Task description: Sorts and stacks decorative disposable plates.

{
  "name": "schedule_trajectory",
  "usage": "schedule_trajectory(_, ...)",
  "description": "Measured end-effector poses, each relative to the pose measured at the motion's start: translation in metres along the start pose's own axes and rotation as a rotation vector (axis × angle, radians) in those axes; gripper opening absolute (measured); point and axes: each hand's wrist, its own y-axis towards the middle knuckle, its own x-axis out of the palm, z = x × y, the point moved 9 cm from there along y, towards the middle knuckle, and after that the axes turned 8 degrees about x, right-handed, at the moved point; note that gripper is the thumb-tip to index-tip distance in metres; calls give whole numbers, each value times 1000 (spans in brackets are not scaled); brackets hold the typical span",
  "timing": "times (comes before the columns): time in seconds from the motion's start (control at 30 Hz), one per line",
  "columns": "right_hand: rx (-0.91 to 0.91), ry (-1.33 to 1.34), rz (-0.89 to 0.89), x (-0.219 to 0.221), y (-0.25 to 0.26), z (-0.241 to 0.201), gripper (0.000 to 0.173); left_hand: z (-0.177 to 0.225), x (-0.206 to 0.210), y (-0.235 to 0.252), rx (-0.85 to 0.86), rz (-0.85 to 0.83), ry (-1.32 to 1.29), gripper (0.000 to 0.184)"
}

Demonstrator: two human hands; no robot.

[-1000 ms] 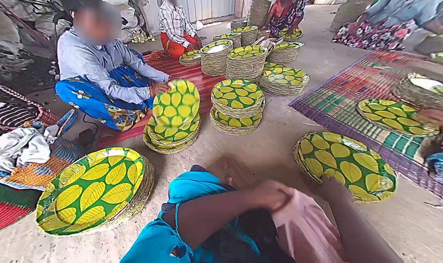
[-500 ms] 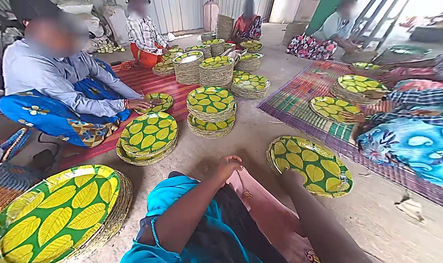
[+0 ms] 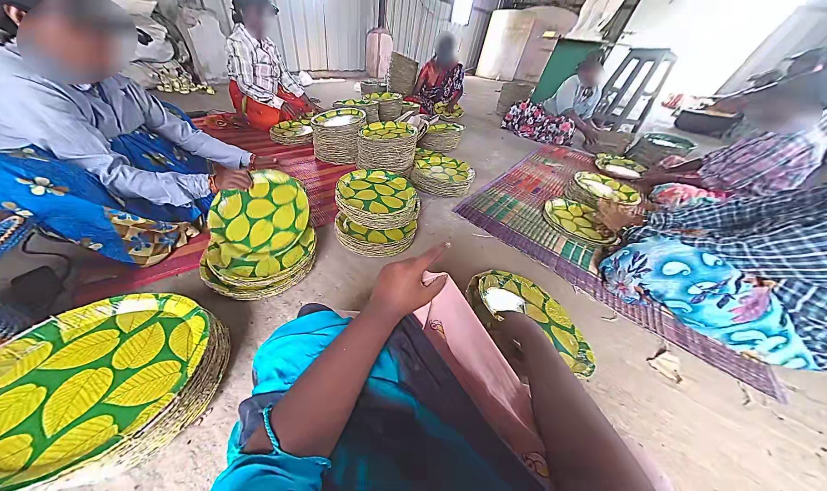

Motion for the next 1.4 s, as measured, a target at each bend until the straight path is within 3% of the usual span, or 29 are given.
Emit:
schedule_trajectory(0.03,201,36,-267,7,7,9,53,-4,3,2,-91,-90,-21,53)
schedule_trajectory(0.1,376,99,-377,17,18,22,55,-25,9,5,-344,-281,-125,62)
schedule_trajectory(0.2,375,95,-224,33,28,25,56,-59,5,3,-450,-179,-280,54)
schedule_trajectory(0.27,326,109,-68,10,0,1,47,-63,0,-1,-436,-97,-311,47)
schedule_trajectory(0.3,322,84,-318,-6,-22,-19,49,-61,-5,-3,-418,-55,-297,45)
schedule_trajectory(0.33,301,58,-454,-12,-30,-34,52,-56,-12,-5,-392,-6,-268,43)
schedule_trajectory(0.43,110,24,-465,37,24,-46,62,-32,-53,-9,-170,268,-140,38)
schedule_trajectory(0.53,-89,185,-592,40,28,-70,56,27,-109,-12,373,547,153,32)
schedule_trajectory(0.6,-155,295,-621,13,11,-86,51,55,-124,-8,637,608,258,32)
schedule_trajectory(0.7,-156,457,-567,-11,7,-86,55,52,-115,14,704,541,300,30)
schedule_trajectory(0.83,10,368,-443,0,19,-60,66,-7,-52,44,545,312,349,32)
schedule_trajectory(0.87,57,267,-396,9,25,-49,68,-31,-28,46,423,165,340,39)
schedule_trajectory(0.93,151,107,-314,23,29,-33,68,-88,34,29,35,-301,259,63)
schedule_trajectory(1.03,254,60,-271,41,30,-18,70,-130,115,-45,-327,-847,229,77)
schedule_trajectory(1.17,420,79,-289,62,48,-6,86,-137,179,-96,-400,-1325,291,77)
schedule_trajectory(1.33,403,-57,-329,93,56,-8,81,-128,184,-98,-522,-1476,534,70)
schedule_trajectory(1.4,410,-64,-324,93,56,-10,79,-121,182,-99,-552,-1673,523,70)
